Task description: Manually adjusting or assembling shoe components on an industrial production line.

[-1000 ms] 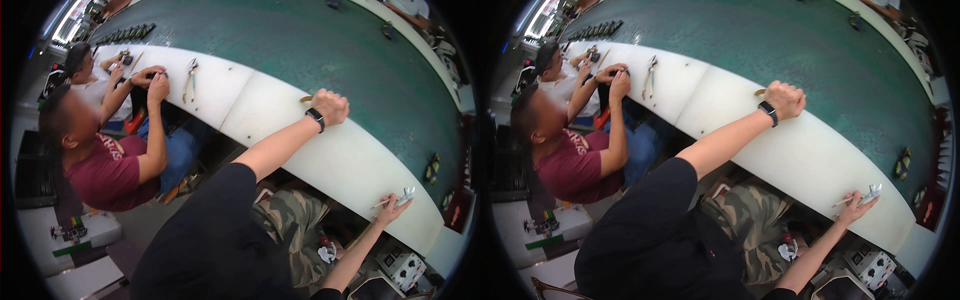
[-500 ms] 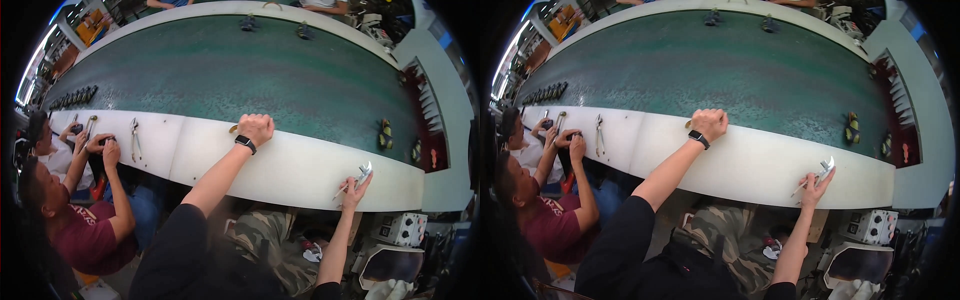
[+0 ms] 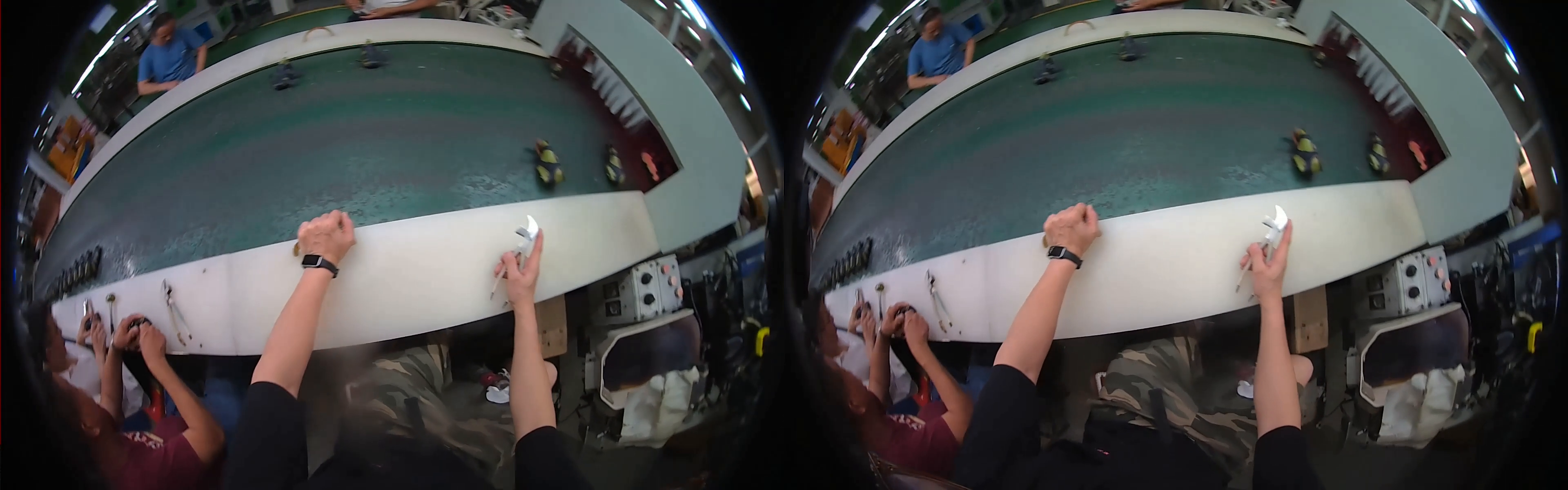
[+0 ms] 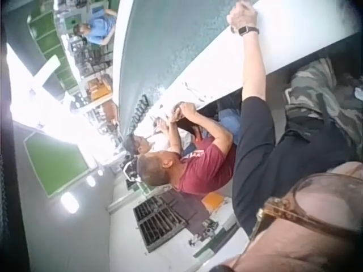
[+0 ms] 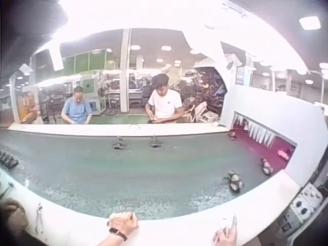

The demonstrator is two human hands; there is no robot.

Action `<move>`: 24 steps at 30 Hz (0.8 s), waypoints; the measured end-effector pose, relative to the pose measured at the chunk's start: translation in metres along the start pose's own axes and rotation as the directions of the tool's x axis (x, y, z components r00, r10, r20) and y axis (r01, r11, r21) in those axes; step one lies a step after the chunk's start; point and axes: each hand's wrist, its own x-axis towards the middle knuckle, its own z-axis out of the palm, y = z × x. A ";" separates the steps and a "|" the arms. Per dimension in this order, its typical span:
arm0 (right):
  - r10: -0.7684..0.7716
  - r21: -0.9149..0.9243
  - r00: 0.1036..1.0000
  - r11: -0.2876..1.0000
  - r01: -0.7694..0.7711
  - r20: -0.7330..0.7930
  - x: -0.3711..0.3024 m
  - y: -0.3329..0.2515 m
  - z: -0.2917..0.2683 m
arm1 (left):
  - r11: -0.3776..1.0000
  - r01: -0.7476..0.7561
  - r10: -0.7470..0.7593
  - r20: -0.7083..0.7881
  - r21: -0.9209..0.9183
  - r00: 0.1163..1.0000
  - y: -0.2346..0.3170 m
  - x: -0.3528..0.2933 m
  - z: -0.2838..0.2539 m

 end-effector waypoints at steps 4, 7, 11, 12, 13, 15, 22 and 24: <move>0.043 0.041 0.999 0.998 -0.044 0.020 0.002 0.005 0.006 | 0.997 0.047 -0.051 0.073 0.061 0.996 -0.004 0.000 -0.008; 0.052 -0.005 0.999 0.999 -0.052 0.003 0.001 -0.001 0.006 | 0.999 0.027 -0.031 0.088 0.045 0.996 -0.002 0.002 -0.009; 0.087 -0.034 0.996 0.996 -0.086 0.026 -0.001 -0.016 0.007 | 0.997 0.022 -0.029 0.091 0.079 0.995 0.001 0.002 -0.011; 0.095 -0.032 0.995 0.995 -0.094 0.024 -0.001 -0.015 0.004 | 0.996 0.021 -0.029 0.090 0.088 0.995 0.002 0.003 -0.011; 0.078 -0.029 0.997 0.997 -0.078 0.015 -0.001 -0.014 0.002 | 0.996 -0.003 -0.004 0.078 0.088 0.997 0.002 0.004 -0.008; 0.067 -0.022 0.998 0.998 -0.067 0.014 -0.001 -0.012 0.000 | 0.995 -0.004 -0.004 0.081 0.099 0.997 0.003 0.003 -0.007; 0.054 -0.049 0.998 0.997 -0.053 0.031 0.002 -0.014 0.007 | 0.993 -0.012 0.002 0.077 0.121 0.997 -0.005 0.002 -0.009; 0.064 -0.035 0.997 0.997 -0.063 0.046 0.000 -0.011 0.007 | 0.992 0.001 -0.011 0.075 0.128 0.997 -0.004 0.002 -0.010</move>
